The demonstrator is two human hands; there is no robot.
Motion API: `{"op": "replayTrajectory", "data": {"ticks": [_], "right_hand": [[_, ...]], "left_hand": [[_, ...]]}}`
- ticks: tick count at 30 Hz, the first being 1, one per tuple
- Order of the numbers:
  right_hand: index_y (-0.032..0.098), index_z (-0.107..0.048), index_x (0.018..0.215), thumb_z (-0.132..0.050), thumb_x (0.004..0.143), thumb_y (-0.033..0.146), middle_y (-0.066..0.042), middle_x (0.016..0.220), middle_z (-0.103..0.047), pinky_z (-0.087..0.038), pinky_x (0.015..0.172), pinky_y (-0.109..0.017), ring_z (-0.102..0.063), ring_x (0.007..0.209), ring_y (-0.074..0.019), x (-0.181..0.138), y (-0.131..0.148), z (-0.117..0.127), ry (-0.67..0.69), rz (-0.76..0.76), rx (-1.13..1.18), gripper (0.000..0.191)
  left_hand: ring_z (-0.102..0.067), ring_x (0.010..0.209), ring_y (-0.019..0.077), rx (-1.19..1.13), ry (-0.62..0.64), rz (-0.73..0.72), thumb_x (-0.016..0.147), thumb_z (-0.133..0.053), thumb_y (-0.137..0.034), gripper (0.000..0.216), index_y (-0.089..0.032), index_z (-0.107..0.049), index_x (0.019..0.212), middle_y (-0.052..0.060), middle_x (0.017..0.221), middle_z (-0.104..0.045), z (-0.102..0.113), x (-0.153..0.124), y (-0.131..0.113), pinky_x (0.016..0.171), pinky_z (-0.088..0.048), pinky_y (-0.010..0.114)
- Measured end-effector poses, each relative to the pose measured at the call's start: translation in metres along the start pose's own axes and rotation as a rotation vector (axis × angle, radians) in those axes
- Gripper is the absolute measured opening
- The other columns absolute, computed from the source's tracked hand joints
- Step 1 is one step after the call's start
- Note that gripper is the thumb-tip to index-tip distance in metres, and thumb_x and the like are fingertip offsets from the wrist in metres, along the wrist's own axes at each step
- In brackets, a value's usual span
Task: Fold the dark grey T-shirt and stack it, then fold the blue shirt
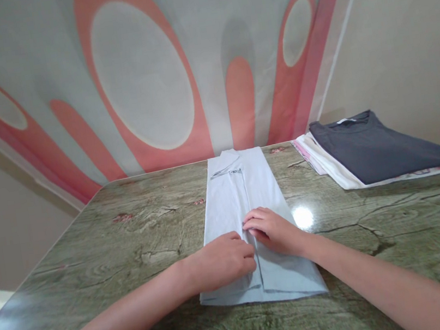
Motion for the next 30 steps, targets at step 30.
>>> {"op": "replayTrajectory", "data": {"ticks": [30], "right_hand": [[0.022, -0.063, 0.099, -0.049, 0.085, 0.020, -0.008, 0.108, -0.058, -0.044, 0.078, -0.037, -0.053, 0.091, -0.0192, -0.006, 0.014, -0.001, -0.056, 0.113, -0.059, 0.020]], "left_hand": [[-0.055, 0.090, 0.0156, -0.415, -0.047, 0.017, 0.090, -0.041, -0.018, 0.020, -0.020, -0.057, 0.102, 0.002, 0.095, -0.061, -0.012, 0.005, 0.003, 0.081, -0.039, 0.024]]}}
Point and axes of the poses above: each hand's wrist, its own x-axis towards the middle knuckle, its own z-axis out of the back of the hand, y = z × x, the point moved 5 cm from there along x, towards the middle knuckle
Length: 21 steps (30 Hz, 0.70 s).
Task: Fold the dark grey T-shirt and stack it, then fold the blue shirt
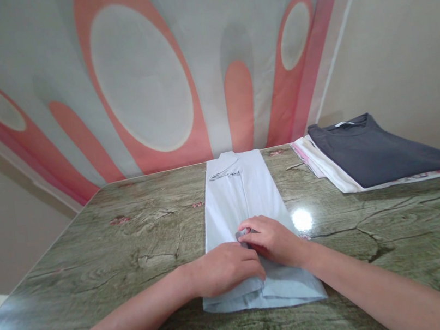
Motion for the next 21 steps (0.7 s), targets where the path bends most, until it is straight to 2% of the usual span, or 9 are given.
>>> {"op": "replayTrajectory", "data": {"ticks": [3, 6, 9, 12, 14, 17, 21], "right_hand": [[0.020, -0.063, 0.090, -0.047, 0.086, 0.018, -0.008, 0.104, -0.059, -0.043, 0.076, -0.035, -0.053, 0.089, -0.0187, 0.002, 0.003, 0.001, 0.013, 0.010, -0.038, 0.017], [0.018, -0.061, 0.091, -0.048, 0.084, 0.016, -0.008, 0.101, -0.059, -0.043, 0.075, -0.034, -0.052, 0.088, -0.0186, 0.003, 0.004, 0.001, 0.029, 0.001, -0.028, 0.014], [0.017, -0.059, 0.090, -0.049, 0.084, 0.015, -0.008, 0.096, -0.058, -0.043, 0.074, -0.034, -0.052, 0.085, -0.0184, 0.004, 0.002, 0.001, 0.023, -0.012, -0.034, 0.012], [0.017, -0.058, 0.083, -0.046, 0.084, 0.012, -0.007, 0.090, -0.057, -0.043, 0.071, -0.032, -0.051, 0.081, -0.0173, 0.004, 0.001, 0.001, 0.029, -0.030, -0.059, 0.013], [0.017, -0.056, 0.081, -0.046, 0.083, 0.010, -0.006, 0.088, -0.056, -0.042, 0.071, -0.031, -0.051, 0.080, -0.0166, 0.005, 0.001, 0.000, 0.046, -0.047, -0.059, 0.013], [0.017, -0.055, 0.081, -0.046, 0.081, 0.008, -0.006, 0.089, -0.056, -0.042, 0.072, -0.031, -0.051, 0.081, -0.0165, 0.006, 0.001, 0.000, 0.057, -0.066, -0.061, 0.013], [0.018, -0.054, 0.083, -0.047, 0.080, 0.007, -0.006, 0.091, -0.055, -0.042, 0.074, -0.032, -0.051, 0.084, -0.0173, 0.006, 0.002, -0.001, 0.070, -0.062, -0.080, 0.013]], "left_hand": [[-0.055, 0.092, 0.0159, -0.054, -0.001, 0.001, 0.088, -0.042, -0.015, 0.020, -0.020, -0.057, 0.100, 0.002, 0.097, -0.061, 0.000, 0.001, 0.000, 0.083, -0.040, 0.025], [-0.055, 0.093, 0.0151, -0.131, -0.028, 0.033, 0.088, -0.044, -0.016, 0.018, -0.020, -0.056, 0.100, 0.003, 0.098, -0.060, 0.010, -0.002, 0.004, 0.081, -0.040, 0.023], [-0.056, 0.087, 0.0147, -0.149, -0.119, 0.206, 0.089, -0.045, -0.027, 0.015, -0.018, -0.055, 0.095, 0.003, 0.093, -0.060, 0.026, -0.012, 0.024, 0.077, -0.042, 0.024], [-0.055, 0.090, 0.0173, -0.036, -0.197, 0.446, 0.088, -0.045, -0.032, 0.020, -0.017, -0.054, 0.096, 0.005, 0.096, -0.059, 0.035, -0.029, 0.049, 0.081, -0.042, 0.029], [-0.050, 0.105, 0.0204, 0.063, -0.212, 0.518, 0.089, -0.042, -0.032, 0.024, -0.016, -0.053, 0.104, 0.009, 0.110, -0.056, 0.031, -0.039, 0.056, 0.091, -0.037, 0.034], [-0.033, 0.126, 0.0211, 0.142, -0.179, 0.507, 0.093, -0.033, -0.034, 0.036, -0.018, -0.045, 0.122, 0.010, 0.133, -0.041, 0.015, -0.047, 0.053, 0.104, -0.023, 0.039], [-0.024, 0.131, 0.0191, 0.159, -0.100, 0.473, 0.094, -0.022, -0.041, 0.046, -0.020, -0.034, 0.133, 0.006, 0.142, -0.030, -0.003, -0.050, 0.044, 0.108, -0.011, 0.041]]}}
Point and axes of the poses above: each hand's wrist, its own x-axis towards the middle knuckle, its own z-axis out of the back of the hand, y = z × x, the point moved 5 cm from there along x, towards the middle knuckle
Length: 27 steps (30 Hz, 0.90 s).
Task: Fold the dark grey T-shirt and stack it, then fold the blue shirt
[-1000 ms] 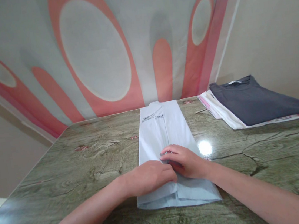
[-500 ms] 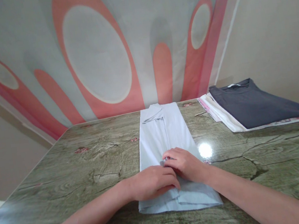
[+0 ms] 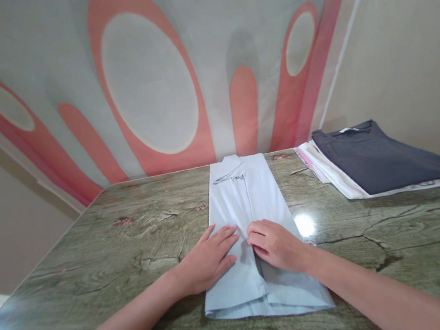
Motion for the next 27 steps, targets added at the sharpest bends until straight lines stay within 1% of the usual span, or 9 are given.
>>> {"op": "replayTrajectory", "data": {"ticks": [2, 4, 8, 12, 16, 20, 27], "right_hand": [[0.018, -0.054, 0.084, -0.047, 0.080, 0.007, -0.006, 0.092, -0.055, -0.042, 0.074, -0.032, -0.051, 0.084, -0.0175, -0.001, 0.000, 0.000, 0.003, 0.004, -0.019, 0.013], [0.018, -0.054, 0.085, -0.046, 0.081, 0.008, -0.006, 0.092, -0.055, -0.043, 0.074, -0.032, -0.051, 0.084, -0.0175, -0.001, 0.001, 0.001, 0.003, 0.010, -0.047, 0.013], [0.018, -0.056, 0.084, -0.045, 0.082, 0.009, -0.006, 0.090, -0.055, -0.043, 0.074, -0.033, -0.052, 0.083, -0.0175, -0.001, 0.005, 0.004, 0.032, 0.035, -0.101, 0.014], [0.017, -0.056, 0.086, -0.044, 0.084, 0.009, -0.007, 0.090, -0.056, -0.043, 0.073, -0.033, -0.052, 0.083, -0.0180, 0.001, 0.007, 0.005, 0.088, 0.013, -0.110, 0.014], [0.016, -0.056, 0.089, -0.044, 0.083, 0.010, -0.008, 0.091, -0.057, -0.043, 0.074, -0.034, -0.052, 0.085, -0.0189, -0.001, 0.006, 0.004, 0.118, 0.009, -0.085, 0.015], [0.017, -0.057, 0.089, -0.044, 0.082, 0.008, -0.008, 0.094, -0.057, -0.042, 0.075, -0.035, -0.052, 0.087, -0.0193, -0.003, 0.009, 0.006, 0.153, 0.035, -0.080, 0.017], [0.020, -0.060, 0.092, -0.046, 0.080, 0.009, -0.006, 0.094, -0.058, -0.040, 0.076, -0.033, -0.052, 0.086, -0.0174, -0.004, 0.031, 0.014, 0.247, 0.158, -0.048, 0.022]], "left_hand": [[-0.023, 0.132, 0.0191, 0.015, 0.018, -0.015, 0.094, -0.020, -0.045, 0.049, -0.020, -0.032, 0.135, 0.006, 0.143, -0.029, -0.003, -0.001, -0.002, 0.109, -0.007, 0.041], [-0.022, 0.132, 0.0200, 0.021, 0.029, -0.024, 0.093, -0.021, -0.048, 0.052, -0.020, -0.029, 0.136, 0.006, 0.144, -0.026, -0.004, -0.002, -0.002, 0.109, -0.006, 0.041], [-0.013, 0.134, 0.0257, -0.007, 0.043, -0.032, 0.089, -0.027, -0.056, 0.063, -0.019, -0.021, 0.140, 0.008, 0.147, -0.015, -0.005, -0.006, -0.004, 0.108, -0.011, 0.042], [-0.005, 0.134, 0.0323, -0.045, 0.062, -0.054, 0.085, -0.032, -0.061, 0.070, -0.022, -0.020, 0.141, 0.009, 0.148, -0.008, -0.003, -0.009, -0.008, 0.106, -0.014, 0.048], [-0.004, 0.133, 0.0367, -0.079, 0.058, -0.080, 0.081, -0.035, -0.065, 0.072, -0.026, -0.022, 0.140, 0.010, 0.148, -0.008, 0.000, -0.010, -0.011, 0.104, -0.014, 0.055], [-0.003, 0.133, 0.0390, -0.100, 0.055, -0.094, 0.081, -0.037, -0.064, 0.068, -0.029, -0.025, 0.139, 0.010, 0.148, -0.008, 0.001, -0.009, -0.013, 0.102, -0.013, 0.058], [-0.003, 0.133, 0.0387, -0.111, 0.063, -0.092, 0.081, -0.040, -0.062, 0.065, -0.031, -0.026, 0.138, 0.008, 0.148, -0.007, 0.002, -0.009, -0.013, 0.102, -0.013, 0.058]]}}
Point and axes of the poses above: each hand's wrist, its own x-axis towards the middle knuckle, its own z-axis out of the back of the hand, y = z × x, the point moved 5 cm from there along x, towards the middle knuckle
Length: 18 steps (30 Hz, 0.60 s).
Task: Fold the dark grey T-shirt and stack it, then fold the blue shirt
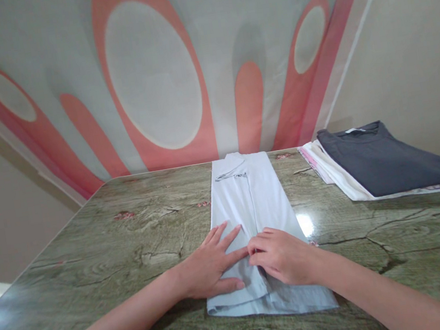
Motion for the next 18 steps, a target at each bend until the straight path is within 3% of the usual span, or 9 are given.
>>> {"op": "replayTrajectory", "data": {"ticks": [8, 14, 18], "right_hand": [[0.018, -0.059, 0.083, -0.049, 0.079, 0.012, -0.006, 0.089, -0.060, -0.038, 0.075, -0.034, -0.052, 0.084, -0.0176, 0.001, 0.013, -0.001, 0.051, 0.099, -0.030, 0.013], [0.018, -0.054, 0.082, -0.048, 0.075, 0.009, -0.006, 0.087, -0.060, -0.040, 0.073, -0.032, -0.053, 0.081, -0.0171, -0.001, 0.004, -0.001, -0.086, 0.015, 0.086, 0.013], [0.020, -0.049, 0.081, -0.049, 0.068, 0.006, -0.005, 0.087, -0.057, -0.043, 0.071, -0.029, -0.052, 0.080, -0.0163, -0.003, -0.004, 0.003, -0.141, -0.095, 0.280, 0.019]], "left_hand": [[-0.002, 0.133, 0.0383, 0.000, -0.010, -0.008, 0.080, -0.041, -0.062, 0.066, -0.031, -0.028, 0.137, 0.007, 0.149, -0.006, -0.003, 0.001, 0.003, 0.103, -0.012, 0.058], [-0.021, 0.131, 0.0326, -0.096, -0.039, 0.017, 0.080, -0.040, -0.063, 0.067, -0.020, -0.037, 0.132, 0.012, 0.141, -0.030, 0.013, -0.003, -0.006, 0.104, -0.020, 0.050], [-0.031, 0.126, 0.0306, -0.155, -0.096, 0.050, 0.070, -0.053, -0.064, 0.080, -0.015, -0.035, 0.130, 0.015, 0.135, -0.038, 0.020, -0.009, -0.027, 0.104, -0.024, 0.045]]}}
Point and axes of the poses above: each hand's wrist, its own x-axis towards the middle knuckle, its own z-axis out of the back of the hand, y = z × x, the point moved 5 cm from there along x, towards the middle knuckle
